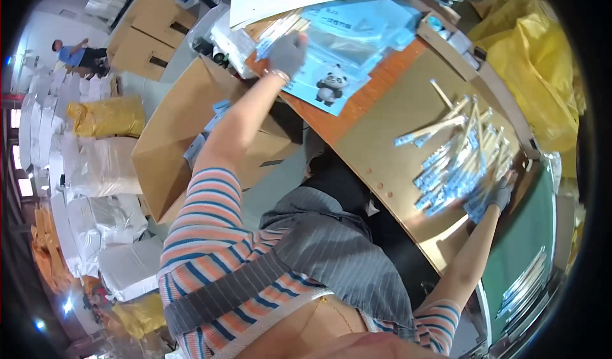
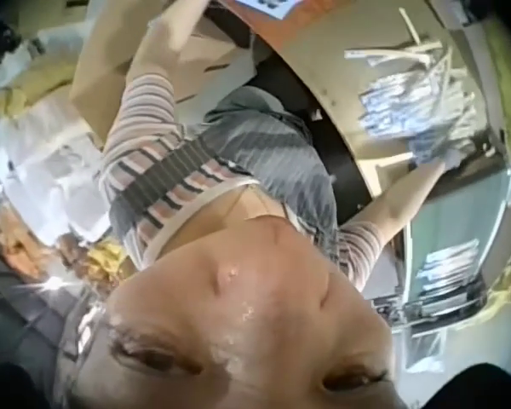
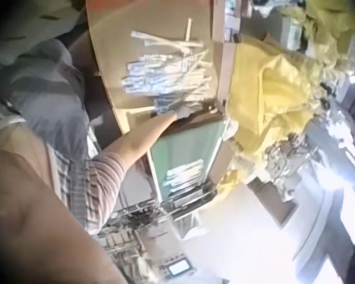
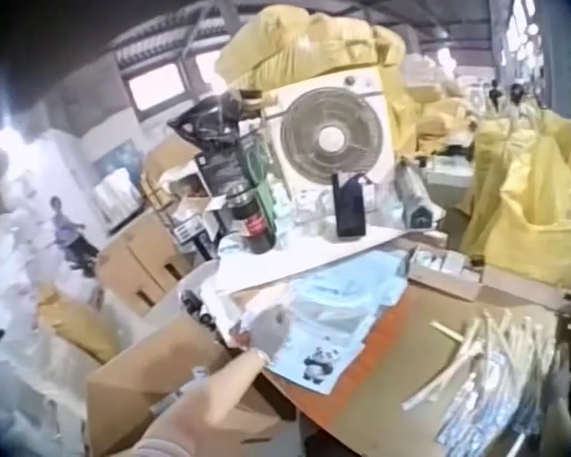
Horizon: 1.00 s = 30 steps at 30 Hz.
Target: Pack multiple wooden chopsticks into small blue plastic bags.
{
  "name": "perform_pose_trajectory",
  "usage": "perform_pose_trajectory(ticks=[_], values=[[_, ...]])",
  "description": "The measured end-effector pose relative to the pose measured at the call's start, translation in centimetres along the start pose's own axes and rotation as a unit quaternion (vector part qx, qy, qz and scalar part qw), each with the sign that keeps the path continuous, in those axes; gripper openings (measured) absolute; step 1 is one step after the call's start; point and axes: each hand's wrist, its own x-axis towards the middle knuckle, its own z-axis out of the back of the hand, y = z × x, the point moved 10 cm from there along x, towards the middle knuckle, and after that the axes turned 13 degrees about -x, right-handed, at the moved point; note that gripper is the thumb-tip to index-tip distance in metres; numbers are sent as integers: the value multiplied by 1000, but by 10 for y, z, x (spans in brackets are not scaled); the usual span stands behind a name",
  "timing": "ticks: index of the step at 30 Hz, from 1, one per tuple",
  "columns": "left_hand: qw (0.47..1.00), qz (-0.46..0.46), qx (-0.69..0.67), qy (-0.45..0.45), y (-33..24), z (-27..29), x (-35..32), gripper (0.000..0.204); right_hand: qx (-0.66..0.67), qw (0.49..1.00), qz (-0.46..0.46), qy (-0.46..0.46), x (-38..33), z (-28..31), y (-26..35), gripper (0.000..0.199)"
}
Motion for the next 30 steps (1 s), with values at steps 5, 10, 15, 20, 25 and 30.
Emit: perform_pose_trajectory(ticks=[5, 10, 15, 20, 25, 30], values=[[952, 81, 288, 61, 100, 42, 45, 26, 64, 991, -112, 36, -6, -4, 50, 86], [911, 128, 360, 157, 124, 15, 61, 25, 138, 979, -118, 92, -31, 9, 48, 78], [908, -34, 398, 128, 120, 46, 60, 27, 27, 995, -23, 91, -24, 0, 73, 43], [962, 103, -29, 250, 15, -25, 15, 23, 123, 963, -203, 124, -24, 21, 40, 86], [939, 32, -193, 282, -152, -196, -55, 48, 56, 966, -185, 173, -13, 30, 127, 92], [944, 142, -240, 174, -210, -285, -89, 60, 243, 938, -107, 224, -56, 42, 237, 81]])
